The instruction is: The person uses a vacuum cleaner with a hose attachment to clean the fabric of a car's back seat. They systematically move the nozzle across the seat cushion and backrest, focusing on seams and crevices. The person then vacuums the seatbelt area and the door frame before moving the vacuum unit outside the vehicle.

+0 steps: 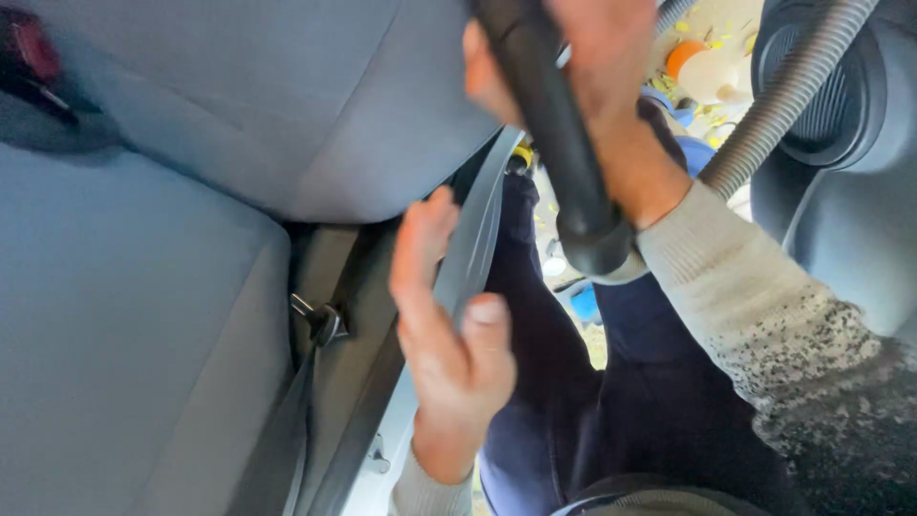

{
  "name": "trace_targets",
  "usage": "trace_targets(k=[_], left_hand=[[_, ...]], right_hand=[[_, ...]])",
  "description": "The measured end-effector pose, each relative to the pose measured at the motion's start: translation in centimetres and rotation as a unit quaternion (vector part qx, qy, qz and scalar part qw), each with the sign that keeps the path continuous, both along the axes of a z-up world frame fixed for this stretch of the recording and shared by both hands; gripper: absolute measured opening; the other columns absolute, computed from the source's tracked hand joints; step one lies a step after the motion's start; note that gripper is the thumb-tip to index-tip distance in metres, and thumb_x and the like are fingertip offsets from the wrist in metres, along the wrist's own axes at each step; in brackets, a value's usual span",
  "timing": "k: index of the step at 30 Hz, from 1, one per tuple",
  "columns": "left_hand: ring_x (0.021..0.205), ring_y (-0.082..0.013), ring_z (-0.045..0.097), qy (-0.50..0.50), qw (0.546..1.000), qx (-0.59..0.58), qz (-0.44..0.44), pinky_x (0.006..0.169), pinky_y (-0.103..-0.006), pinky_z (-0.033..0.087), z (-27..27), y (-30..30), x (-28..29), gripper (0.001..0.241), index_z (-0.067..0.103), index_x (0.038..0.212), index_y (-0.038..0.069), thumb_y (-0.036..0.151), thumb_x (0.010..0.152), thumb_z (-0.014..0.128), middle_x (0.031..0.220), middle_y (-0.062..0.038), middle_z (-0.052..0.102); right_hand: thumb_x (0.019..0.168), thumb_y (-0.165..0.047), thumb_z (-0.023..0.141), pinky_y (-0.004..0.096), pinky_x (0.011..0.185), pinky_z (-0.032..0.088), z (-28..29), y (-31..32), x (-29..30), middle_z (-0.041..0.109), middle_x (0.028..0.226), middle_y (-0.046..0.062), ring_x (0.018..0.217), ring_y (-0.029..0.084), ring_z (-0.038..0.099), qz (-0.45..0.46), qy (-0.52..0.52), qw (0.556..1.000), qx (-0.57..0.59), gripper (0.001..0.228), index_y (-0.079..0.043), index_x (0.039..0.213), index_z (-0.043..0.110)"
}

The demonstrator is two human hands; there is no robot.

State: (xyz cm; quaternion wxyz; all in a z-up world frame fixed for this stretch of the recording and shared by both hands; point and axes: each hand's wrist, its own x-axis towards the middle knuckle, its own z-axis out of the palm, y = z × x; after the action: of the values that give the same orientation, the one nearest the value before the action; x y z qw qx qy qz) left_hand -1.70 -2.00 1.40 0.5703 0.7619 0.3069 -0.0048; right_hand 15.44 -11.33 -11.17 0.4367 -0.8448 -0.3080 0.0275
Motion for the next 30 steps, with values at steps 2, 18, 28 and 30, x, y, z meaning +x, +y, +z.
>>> trace_targets(k=[2, 18, 28, 30], left_hand=[[0.139, -0.0296, 0.062, 0.031, 0.999, 0.019, 0.019, 0.123, -0.0350, 0.046, -1.3, 2.1, 0.7, 0.052, 0.037, 0.155, -0.005, 0.025, 0.115, 0.052, 0.152, -0.021, 0.056], [0.134, -0.0285, 0.066, 0.001, 0.996, 0.060, -0.066, 0.118, -0.0355, 0.049, -6.3, 5.3, 3.6, 0.048, 0.065, 0.130, 0.003, -0.012, 0.089, 0.045, 0.139, -0.015, 0.068], [0.122, -0.0286, 0.069, 0.037, 0.997, 0.047, -0.038, 0.097, -0.0327, 0.053, -5.4, 5.9, 3.5, 0.042, 0.068, 0.114, 0.004, -0.011, 0.083, 0.045, 0.135, -0.014, 0.069], [0.111, -0.0260, 0.072, 0.071, 0.997, 0.037, -0.019, 0.084, -0.0310, 0.054, -5.5, 6.0, 3.6, 0.039, 0.069, 0.110, 0.005, -0.010, 0.083, 0.044, 0.135, -0.012, 0.070]], right_hand=[[0.110, -0.022, 0.064, 0.038, 0.072, 0.049, 2.2, 1.5, -0.1, 0.065, 0.095, 0.006, 0.084, 0.025, 0.065, 0.027, -0.084, 0.996, -0.011, 0.019, -0.004, 0.107, 0.063], [0.099, -0.015, 0.080, 0.035, 0.079, 0.052, 1.3, -3.0, 1.4, 0.067, 0.090, 0.011, 0.086, 0.027, 0.067, 0.012, -0.049, 0.997, -0.050, 0.021, -0.002, 0.114, 0.073], [0.081, -0.013, 0.078, 0.040, 0.086, 0.048, -0.1, -1.9, -0.1, 0.070, 0.106, 0.009, 0.104, 0.029, 0.064, 0.004, -0.058, 0.997, -0.057, 0.038, -0.010, 0.119, 0.074], [0.086, -0.017, 0.080, 0.042, 0.095, 0.048, 0.7, -2.8, 1.2, 0.067, 0.110, 0.012, 0.108, 0.030, 0.062, -0.069, -0.031, 0.994, -0.082, 0.038, -0.009, 0.123, 0.072]])
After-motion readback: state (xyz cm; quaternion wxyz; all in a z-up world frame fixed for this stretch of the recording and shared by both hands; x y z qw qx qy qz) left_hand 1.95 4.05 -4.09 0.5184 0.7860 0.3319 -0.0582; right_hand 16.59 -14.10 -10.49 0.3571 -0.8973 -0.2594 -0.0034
